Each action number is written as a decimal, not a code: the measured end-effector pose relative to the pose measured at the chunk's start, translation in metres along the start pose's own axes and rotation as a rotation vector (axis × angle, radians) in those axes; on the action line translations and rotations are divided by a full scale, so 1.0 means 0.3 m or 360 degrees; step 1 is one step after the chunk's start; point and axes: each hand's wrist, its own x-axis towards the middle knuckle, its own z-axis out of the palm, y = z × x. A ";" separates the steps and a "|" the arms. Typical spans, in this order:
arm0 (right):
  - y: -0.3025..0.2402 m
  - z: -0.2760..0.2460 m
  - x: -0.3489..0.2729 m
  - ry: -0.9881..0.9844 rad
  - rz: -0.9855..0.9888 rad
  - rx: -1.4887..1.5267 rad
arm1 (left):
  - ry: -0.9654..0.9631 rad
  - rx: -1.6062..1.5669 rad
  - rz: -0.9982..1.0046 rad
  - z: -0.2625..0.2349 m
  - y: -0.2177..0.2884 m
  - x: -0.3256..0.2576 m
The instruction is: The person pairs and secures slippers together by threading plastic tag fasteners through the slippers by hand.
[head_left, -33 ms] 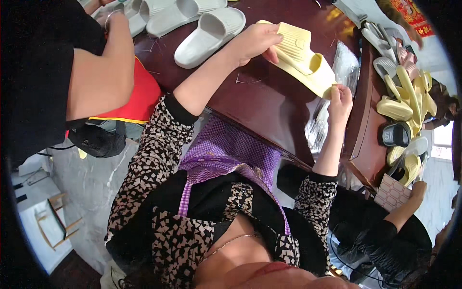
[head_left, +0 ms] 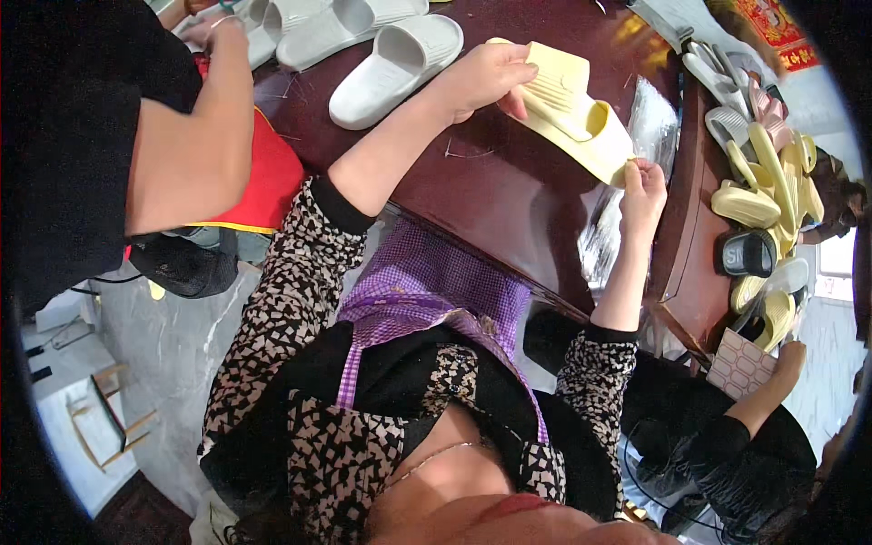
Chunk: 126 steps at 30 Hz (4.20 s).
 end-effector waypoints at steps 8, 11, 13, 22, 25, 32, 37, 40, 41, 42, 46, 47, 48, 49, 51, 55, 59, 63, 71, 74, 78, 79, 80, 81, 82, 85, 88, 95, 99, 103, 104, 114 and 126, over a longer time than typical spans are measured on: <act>0.053 -0.066 0.051 0.0149 0.0074 0.0003 | 0.0620 0.1216 0.0692 0.079 -0.044 -0.070; 0.058 -0.088 0.017 0.0144 -0.0015 -0.0320 | 0.0603 0.1204 0.0422 0.112 -0.114 -0.203; 0.054 -0.107 0.020 0.0158 -0.0033 -0.0360 | 0.0509 0.1719 0.0435 0.103 -0.173 -0.253; 0.021 -0.116 0.059 0.0105 -0.0099 -0.0305 | 0.0404 0.1981 0.0214 0.032 -0.244 -0.277; 0.020 -0.130 0.067 0.0074 -0.0110 -0.0289 | 0.0276 0.1888 0.0190 0.018 -0.228 -0.307; 0.023 -0.207 0.058 0.0038 -0.0182 -0.0222 | -0.0427 0.1237 -0.0074 0.005 -0.052 -0.661; 0.038 -0.151 0.105 -0.0120 -0.0258 -0.0124 | -0.0704 0.1586 -0.1194 -0.228 -0.278 -1.234; -0.041 -0.136 0.133 -0.0126 -0.0318 -0.0083 | -0.0940 0.2526 -0.1779 -0.216 -0.308 -1.480; -0.037 -0.120 0.150 -0.0162 -0.0291 -0.0070 | -0.0949 0.2542 -0.1770 -0.233 -0.314 -1.469; -0.028 -0.113 0.147 -0.0207 -0.0255 -0.0078 | -0.0682 0.2218 -0.1289 -0.214 -0.310 -1.432; -0.086 -0.112 0.107 -0.0253 -0.0403 -0.0142 | -0.0268 0.1340 -0.0651 -0.050 -0.197 -1.026; -0.074 -0.117 0.098 -0.0267 -0.0453 -0.0154 | -0.0033 0.0831 -0.0765 -0.006 -0.185 -0.931; -0.054 -0.119 0.093 -0.0271 -0.0507 -0.0176 | 0.0163 0.0309 -0.0873 0.022 -0.176 -0.841; -0.064 -0.103 0.074 -0.0278 -0.0481 -0.0148 | 0.0078 0.0321 -0.0802 0.036 -0.171 -0.776; -0.075 -0.083 0.031 -0.0261 -0.0519 -0.0239 | 0.0271 -0.0253 -0.0853 0.074 -0.157 -0.692; -0.144 -0.096 -0.035 -0.0210 -0.0836 -0.0319 | 0.0323 -0.0761 -0.0863 0.137 -0.122 -0.587; -0.192 -0.120 -0.092 -0.0285 -0.0794 -0.0233 | 0.0465 -0.0945 -0.0839 0.126 -0.201 -0.563; -0.206 -0.125 -0.104 -0.0264 -0.0848 -0.0190 | 0.0587 -0.1012 -0.0809 0.142 -0.209 -0.552; -0.152 -0.160 -0.088 0.0222 -0.0500 -0.0047 | 0.0623 -0.1008 -0.0601 0.138 -0.169 -0.557; -0.113 -0.186 -0.093 0.0156 -0.0389 -0.0008 | 0.0608 -0.1012 -0.0555 0.154 -0.155 -0.560; -0.175 -0.193 -0.143 -0.0164 0.0331 0.0550 | 0.0612 -0.0971 -0.0516 0.177 -0.147 -0.575; -0.198 -0.191 -0.147 -0.0152 0.0294 0.0476 | 0.0595 -0.0952 -0.0512 0.178 -0.151 -0.578; -0.218 -0.194 -0.153 -0.0128 0.0260 0.0400 | 0.0568 -0.0933 -0.0512 0.181 -0.152 -0.579; -0.227 -0.196 -0.156 -0.0105 0.0226 0.0324 | 0.0569 -0.0934 -0.0514 0.185 -0.150 -0.579; -0.209 -0.195 -0.154 -0.0106 0.0227 0.0323 | 0.0570 -0.0903 -0.0504 0.190 -0.146 -0.575; -0.130 -0.178 -0.136 0.0034 -0.0058 0.0160 | 0.0580 -0.0841 -0.0482 0.204 -0.132 -0.567; -0.144 -0.192 -0.133 0.0112 -0.0009 0.0180 | 0.0560 -0.0807 -0.0467 0.219 -0.122 -0.561; -0.154 -0.362 -0.066 0.0775 0.0025 0.0348 | 0.0756 -0.0639 -0.0441 0.128 -0.116 -0.551; -0.182 -0.455 -0.057 0.0686 0.0056 0.0543 | 0.0812 -0.0462 -0.0305 0.002 -0.064 -0.555; -0.177 -0.451 -0.035 0.0508 -0.0075 0.0415 | 0.1057 -0.0298 0.0075 -0.030 -0.011 -0.471; -0.182 -0.431 -0.034 0.0365 -0.0059 0.0308 | 0.1067 -0.0293 0.0078 -0.049 -0.005 -0.452; -0.238 -0.103 0.024 -0.0533 -0.0276 -0.0168 | 0.0488 0.0437 -0.0123 -0.173 -0.029 -0.115; -0.118 0.039 0.134 -0.0204 -0.0274 0.0180 | 0.0719 0.1222 0.0229 -0.066 -0.149 0.086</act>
